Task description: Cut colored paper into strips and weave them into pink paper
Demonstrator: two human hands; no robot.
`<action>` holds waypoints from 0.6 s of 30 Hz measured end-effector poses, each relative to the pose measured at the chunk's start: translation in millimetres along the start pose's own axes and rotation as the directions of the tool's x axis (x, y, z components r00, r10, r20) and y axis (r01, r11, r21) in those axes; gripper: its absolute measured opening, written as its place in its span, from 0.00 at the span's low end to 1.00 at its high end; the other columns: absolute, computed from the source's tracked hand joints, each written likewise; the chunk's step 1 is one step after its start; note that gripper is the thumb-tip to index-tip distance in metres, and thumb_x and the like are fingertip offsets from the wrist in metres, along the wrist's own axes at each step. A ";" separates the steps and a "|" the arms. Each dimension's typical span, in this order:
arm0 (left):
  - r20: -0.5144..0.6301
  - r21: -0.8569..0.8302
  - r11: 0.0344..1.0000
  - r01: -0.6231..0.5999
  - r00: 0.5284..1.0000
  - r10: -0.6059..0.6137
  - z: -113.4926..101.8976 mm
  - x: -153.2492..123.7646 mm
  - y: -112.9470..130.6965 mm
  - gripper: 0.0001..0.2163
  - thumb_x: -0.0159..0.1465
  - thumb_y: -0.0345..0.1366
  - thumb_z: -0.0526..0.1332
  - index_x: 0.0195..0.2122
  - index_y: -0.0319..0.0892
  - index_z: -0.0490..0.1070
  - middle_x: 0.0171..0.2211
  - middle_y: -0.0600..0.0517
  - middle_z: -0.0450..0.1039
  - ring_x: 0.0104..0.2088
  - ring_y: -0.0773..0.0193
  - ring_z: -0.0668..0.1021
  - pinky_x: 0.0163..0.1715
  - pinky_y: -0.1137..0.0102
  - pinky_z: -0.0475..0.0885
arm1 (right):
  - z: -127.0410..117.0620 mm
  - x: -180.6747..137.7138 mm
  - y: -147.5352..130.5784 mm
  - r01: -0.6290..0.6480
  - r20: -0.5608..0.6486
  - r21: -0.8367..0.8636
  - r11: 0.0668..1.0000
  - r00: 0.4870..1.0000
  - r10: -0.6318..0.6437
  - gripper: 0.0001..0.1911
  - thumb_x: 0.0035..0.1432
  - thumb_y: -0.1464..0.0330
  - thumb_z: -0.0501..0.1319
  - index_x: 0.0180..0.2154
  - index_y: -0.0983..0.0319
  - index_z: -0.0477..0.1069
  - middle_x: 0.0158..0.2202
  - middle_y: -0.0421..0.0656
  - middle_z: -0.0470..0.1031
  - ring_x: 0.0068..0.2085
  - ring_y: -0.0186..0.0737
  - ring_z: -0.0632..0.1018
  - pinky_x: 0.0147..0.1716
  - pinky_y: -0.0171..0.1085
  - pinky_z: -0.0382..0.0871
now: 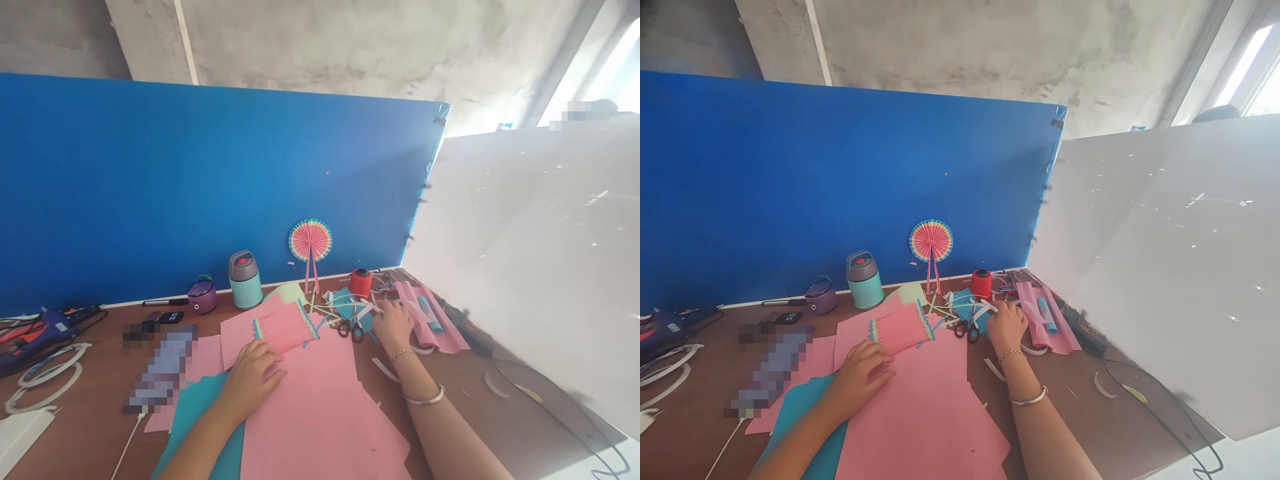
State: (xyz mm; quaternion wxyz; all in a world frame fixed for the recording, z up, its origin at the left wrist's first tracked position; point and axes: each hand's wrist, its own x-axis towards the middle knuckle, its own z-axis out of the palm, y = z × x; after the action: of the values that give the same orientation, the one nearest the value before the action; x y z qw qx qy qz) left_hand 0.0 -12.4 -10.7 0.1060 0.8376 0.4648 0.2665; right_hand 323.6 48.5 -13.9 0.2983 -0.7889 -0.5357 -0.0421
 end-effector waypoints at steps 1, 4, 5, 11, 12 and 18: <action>-0.004 -0.001 1.000 -0.006 1.000 0.006 0.5 -0.2 -0.5 0.06 0.59 0.39 0.59 0.35 0.47 0.74 0.35 0.51 0.74 0.40 0.56 0.72 0.44 0.59 0.67 | 1.6 -0.7 -1.1 0.010 0.034 0.019 1.000 0.999 -0.011 0.19 0.52 0.76 0.51 0.43 0.62 0.72 0.46 0.53 0.71 0.50 0.56 0.67 0.46 0.50 0.56; -0.007 0.011 1.000 -0.010 1.000 0.010 1.3 0.3 -2.1 0.06 0.59 0.38 0.58 0.35 0.47 0.74 0.34 0.51 0.74 0.40 0.57 0.72 0.43 0.58 0.67 | 7.3 -6.8 -9.7 0.138 0.083 0.097 0.986 0.986 -0.147 0.19 0.52 0.77 0.50 0.42 0.61 0.73 0.44 0.49 0.73 0.47 0.50 0.70 0.45 0.45 0.58; -0.012 0.020 1.000 -0.008 1.000 0.009 1.1 0.9 -2.9 0.07 0.60 0.37 0.58 0.35 0.47 0.74 0.34 0.51 0.74 0.40 0.57 0.72 0.43 0.58 0.67 | 9.0 -9.5 -13.3 0.203 0.076 0.121 0.972 0.974 -0.213 0.19 0.52 0.76 0.50 0.42 0.61 0.73 0.44 0.47 0.74 0.47 0.47 0.71 0.45 0.43 0.58; -0.153 0.124 0.989 0.087 0.986 -0.067 -2.8 2.9 -13.5 0.09 0.61 0.34 0.55 0.32 0.47 0.76 0.36 0.49 0.74 0.42 0.55 0.72 0.42 0.57 0.68 | 11.3 -21.2 -29.0 0.458 -0.052 0.199 0.866 0.888 -0.457 0.15 0.53 0.74 0.52 0.39 0.59 0.73 0.46 0.46 0.72 0.49 0.47 0.68 0.46 0.44 0.58; -0.168 0.143 0.985 0.095 0.983 -0.071 -2.7 2.6 -15.6 0.09 0.60 0.34 0.55 0.31 0.47 0.76 0.38 0.49 0.74 0.43 0.54 0.72 0.43 0.57 0.68 | 11.1 -22.6 -30.8 0.480 -0.041 0.209 0.852 0.875 -0.483 0.14 0.53 0.74 0.52 0.37 0.58 0.74 0.46 0.45 0.72 0.49 0.47 0.68 0.46 0.44 0.58; -0.074 0.192 0.981 0.024 0.997 -0.009 5.8 -0.8 -20.9 0.09 0.60 0.36 0.57 0.31 0.51 0.77 0.47 0.50 0.72 0.51 0.51 0.69 0.49 0.52 0.65 | 15.5 -32.4 -39.9 0.554 0.151 0.244 0.796 0.789 -0.596 0.16 0.54 0.75 0.52 0.39 0.56 0.75 0.49 0.44 0.71 0.52 0.46 0.65 0.50 0.47 0.55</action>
State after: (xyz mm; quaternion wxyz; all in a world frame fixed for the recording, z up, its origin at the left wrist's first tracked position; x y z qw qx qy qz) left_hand -12.3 -1.3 -24.7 0.0097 0.8298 0.4989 0.2499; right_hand 271.2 39.8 -22.2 0.2825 -0.5556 -0.7820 0.0065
